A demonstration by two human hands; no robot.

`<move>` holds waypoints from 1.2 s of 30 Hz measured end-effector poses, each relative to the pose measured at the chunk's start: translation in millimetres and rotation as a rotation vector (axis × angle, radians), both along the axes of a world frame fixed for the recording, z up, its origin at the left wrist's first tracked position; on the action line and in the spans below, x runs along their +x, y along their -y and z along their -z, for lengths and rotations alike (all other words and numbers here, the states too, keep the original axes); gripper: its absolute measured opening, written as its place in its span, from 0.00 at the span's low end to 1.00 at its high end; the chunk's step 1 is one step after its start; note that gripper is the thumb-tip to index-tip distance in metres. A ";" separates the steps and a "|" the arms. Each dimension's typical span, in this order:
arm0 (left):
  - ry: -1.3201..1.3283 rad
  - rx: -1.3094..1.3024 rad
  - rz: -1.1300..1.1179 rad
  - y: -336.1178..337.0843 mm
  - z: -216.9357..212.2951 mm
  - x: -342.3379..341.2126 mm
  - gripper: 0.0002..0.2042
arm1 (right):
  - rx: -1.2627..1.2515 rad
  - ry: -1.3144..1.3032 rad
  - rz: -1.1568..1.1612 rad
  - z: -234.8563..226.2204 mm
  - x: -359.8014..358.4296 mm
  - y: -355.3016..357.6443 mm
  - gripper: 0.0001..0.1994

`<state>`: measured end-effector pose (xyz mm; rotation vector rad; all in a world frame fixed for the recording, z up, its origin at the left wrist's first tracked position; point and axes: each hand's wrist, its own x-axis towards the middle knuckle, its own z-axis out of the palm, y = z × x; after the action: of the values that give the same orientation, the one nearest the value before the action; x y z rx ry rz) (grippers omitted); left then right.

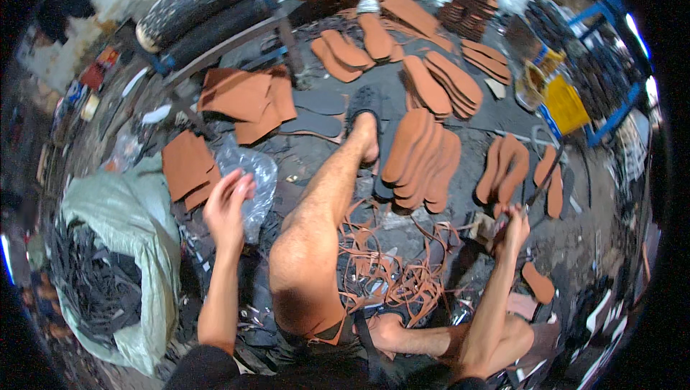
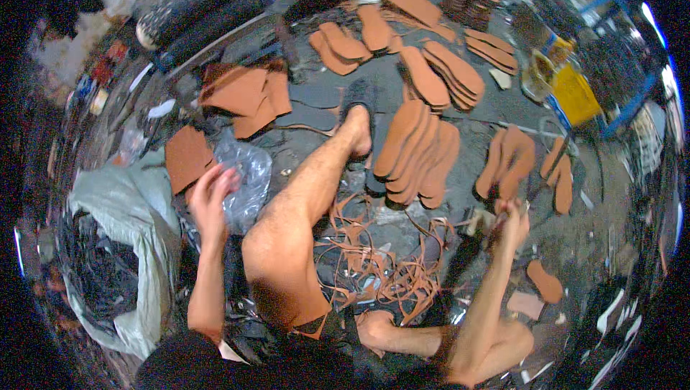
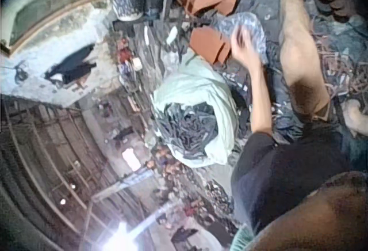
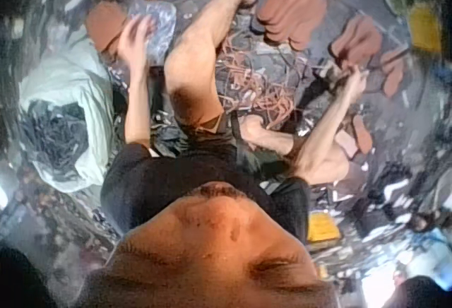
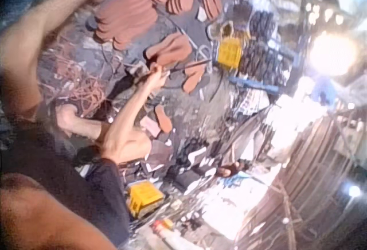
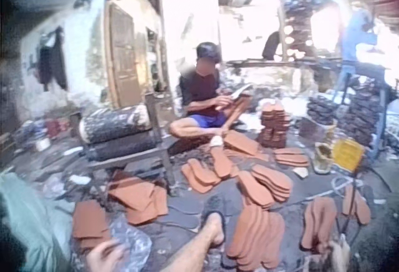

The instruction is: The person sits on the floor and uses a knife to trim the edges of shoe insoles. They handle each insole individually, cutting away excess material and occasionally flipping the insole to work on different sides.

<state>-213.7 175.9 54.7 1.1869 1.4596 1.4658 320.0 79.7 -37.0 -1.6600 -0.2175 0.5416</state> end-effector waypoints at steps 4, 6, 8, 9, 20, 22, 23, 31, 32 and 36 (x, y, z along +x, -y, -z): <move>-0.597 -0.141 -0.034 -91.1 154.8 -94.6 0.26 | 0.040 -0.092 -0.281 -34.6 -100.7 43.2 0.19; -1.027 -0.111 -0.203 -114.9 187.1 -135.4 0.36 | -0.049 -0.095 -0.302 -43.1 -126.2 72.5 0.20; -1.340 -0.059 -0.444 -122.0 200.3 -187.3 0.44 | -0.108 -0.037 -0.352 -13.2 -120.6 123.6 0.20; -1.359 -0.304 -0.502 -128.7 193.9 -181.4 0.45 | -0.155 -0.027 -0.324 -22.2 -128.7 131.2 0.20; -1.852 -0.640 0.088 -149.3 163.3 -269.2 0.16 | -0.144 -0.351 -0.063 -78.1 -181.8 123.9 0.18; -1.822 -0.531 0.254 -131.3 159.8 -242.6 0.17 | -0.122 -0.295 -0.041 -78.8 -183.2 129.7 0.18; -1.674 -0.390 0.265 -112.0 138.9 -212.5 0.23 | -0.108 -0.267 -0.024 -76.7 -184.0 133.4 0.18; 0.163 0.042 -0.128 43.7 -84.1 -121.2 0.33 | 0.060 -0.217 -0.343 -71.6 -189.8 136.9 0.16; 0.178 0.095 -0.046 53.0 -105.2 -102.8 0.35 | 0.047 -0.018 -0.354 -54.5 -179.6 134.5 0.16; 0.154 0.109 0.350 86.1 -163.6 -43.8 0.41 | 0.444 -0.147 -0.509 -143.9 -194.3 68.4 0.28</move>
<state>-257.5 89.8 218.3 1.2892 1.0199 1.3710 125.7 11.3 107.0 -1.1212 -0.6147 0.9199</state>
